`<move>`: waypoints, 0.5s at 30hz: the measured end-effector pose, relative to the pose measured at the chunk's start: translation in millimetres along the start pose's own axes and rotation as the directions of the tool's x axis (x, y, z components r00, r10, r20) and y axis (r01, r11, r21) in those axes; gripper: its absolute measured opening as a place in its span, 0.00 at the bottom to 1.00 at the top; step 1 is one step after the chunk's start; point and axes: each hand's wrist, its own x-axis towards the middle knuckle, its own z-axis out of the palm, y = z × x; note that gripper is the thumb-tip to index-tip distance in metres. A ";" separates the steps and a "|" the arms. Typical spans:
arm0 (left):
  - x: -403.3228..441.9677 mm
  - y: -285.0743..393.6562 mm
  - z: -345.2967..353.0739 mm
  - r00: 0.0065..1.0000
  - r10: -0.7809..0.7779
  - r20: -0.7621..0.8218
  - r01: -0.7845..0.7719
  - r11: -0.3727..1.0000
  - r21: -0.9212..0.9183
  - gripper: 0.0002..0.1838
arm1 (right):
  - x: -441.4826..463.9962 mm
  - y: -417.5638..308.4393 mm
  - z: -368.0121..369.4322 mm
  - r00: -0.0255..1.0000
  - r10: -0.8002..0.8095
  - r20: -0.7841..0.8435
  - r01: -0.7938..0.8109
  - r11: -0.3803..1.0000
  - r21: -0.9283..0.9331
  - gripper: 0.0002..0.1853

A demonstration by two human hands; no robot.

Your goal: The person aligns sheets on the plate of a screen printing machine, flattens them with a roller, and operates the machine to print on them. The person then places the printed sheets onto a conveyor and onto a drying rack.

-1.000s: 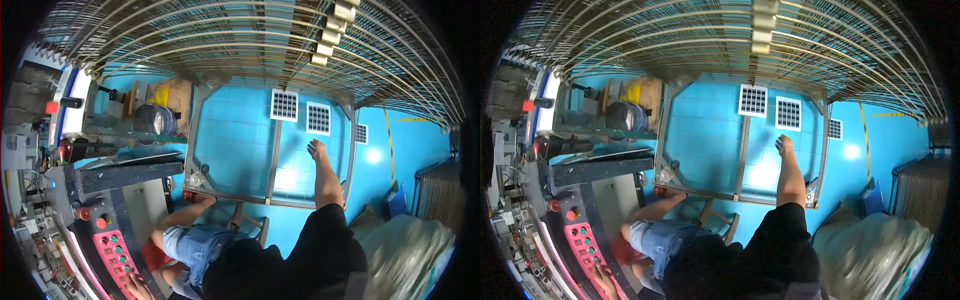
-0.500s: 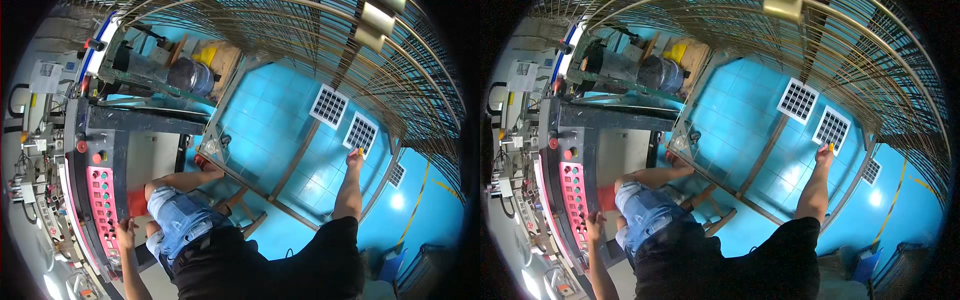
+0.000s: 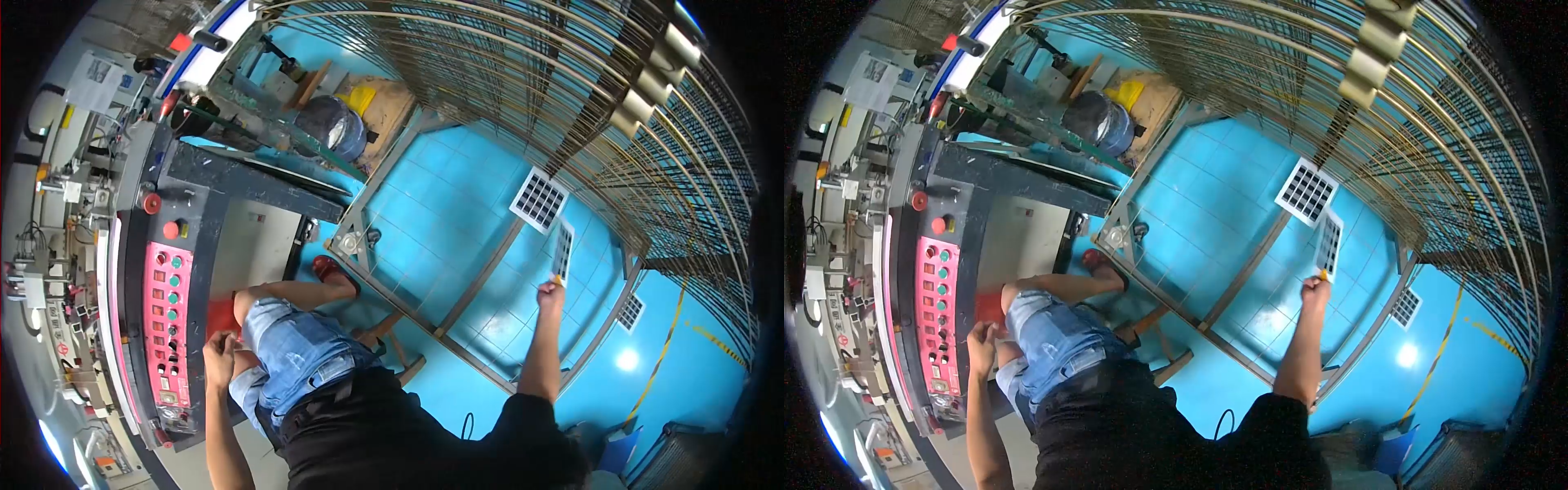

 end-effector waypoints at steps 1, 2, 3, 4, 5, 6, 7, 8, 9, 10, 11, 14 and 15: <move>0.8 -3.2 6.3 1.000 -0.005 0.014 0.005 0.999 -0.038 0.11 | -23.8 12.5 22.4 0.990 0.090 0.104 -0.088 0.996 -0.019 0.11; 1.1 -4.0 11.6 0.999 -0.008 0.031 0.011 0.998 -0.070 0.10 | -41.0 23.6 40.6 0.963 0.181 0.200 -0.176 0.983 -0.044 0.11; -3.3 3.2 13.6 0.998 0.043 0.039 -0.040 0.997 -0.067 0.10 | -49.7 33.1 62.5 0.961 0.176 0.211 -0.164 0.984 -0.072 0.11; -3.9 -1.9 13.1 0.998 0.041 0.042 -0.041 0.999 -0.020 0.10 | -48.5 40.7 86.8 0.958 0.176 0.226 -0.156 0.982 -0.102 0.11; -3.7 -10.5 10.1 0.998 0.036 0.042 -0.037 0.999 0.029 0.10 | -32.0 45.3 105.8 0.967 0.144 0.211 -0.120 0.985 -0.121 0.10; -4.4 -19.2 5.7 0.999 0.029 0.042 -0.033 0.996 0.080 0.10 | -11.9 47.6 115.8 0.974 0.113 0.195 -0.086 0.986 -0.140 0.10; -7.7 -29.6 1.7 1.000 0.011 0.019 -0.012 0.995 0.097 0.11 | 2.8 47.5 123.8 0.983 0.114 0.141 -0.092 0.984 -0.155 0.10; -13.3 -34.7 -1.2 1.000 -0.023 -0.004 0.023 0.998 0.065 0.11 | 17.3 47.6 135.5 0.989 0.114 0.092 -0.098 0.981 -0.167 0.10; -22.1 -40.1 -4.1 0.998 -0.059 -0.028 0.059 0.998 0.033 0.12 | 32.5 47.9 145.2 0.992 0.115 0.045 -0.105 0.978 -0.182 0.10; -34.4 -46.2 -7.3 0.994 -0.099 -0.053 0.099 0.995 0.000 0.12 | 42.9 46.7 146.4 0.986 0.140 0.096 -0.122 0.978 -0.169 0.09; -45.8 -56.3 -8.5 0.989 -0.121 -0.090 0.122 0.993 0.001 0.13 | 55.2 47.2 146.6 0.980 0.188 0.064 -0.179 0.976 -0.124 0.09; -85.4 -104.6 -14.6 0.974 -0.181 -0.137 0.192 0.979 0.073 0.12 | 90.8 54.3 140.6 0.952 0.191 0.239 -0.175 0.981 -0.089 0.14; -98.8 -127.8 -12.8 0.957 -0.242 -0.163 0.237 0.970 -0.047 0.12 | 109.3 55.5 136.4 0.933 0.228 0.277 -0.213 0.973 -0.084 0.13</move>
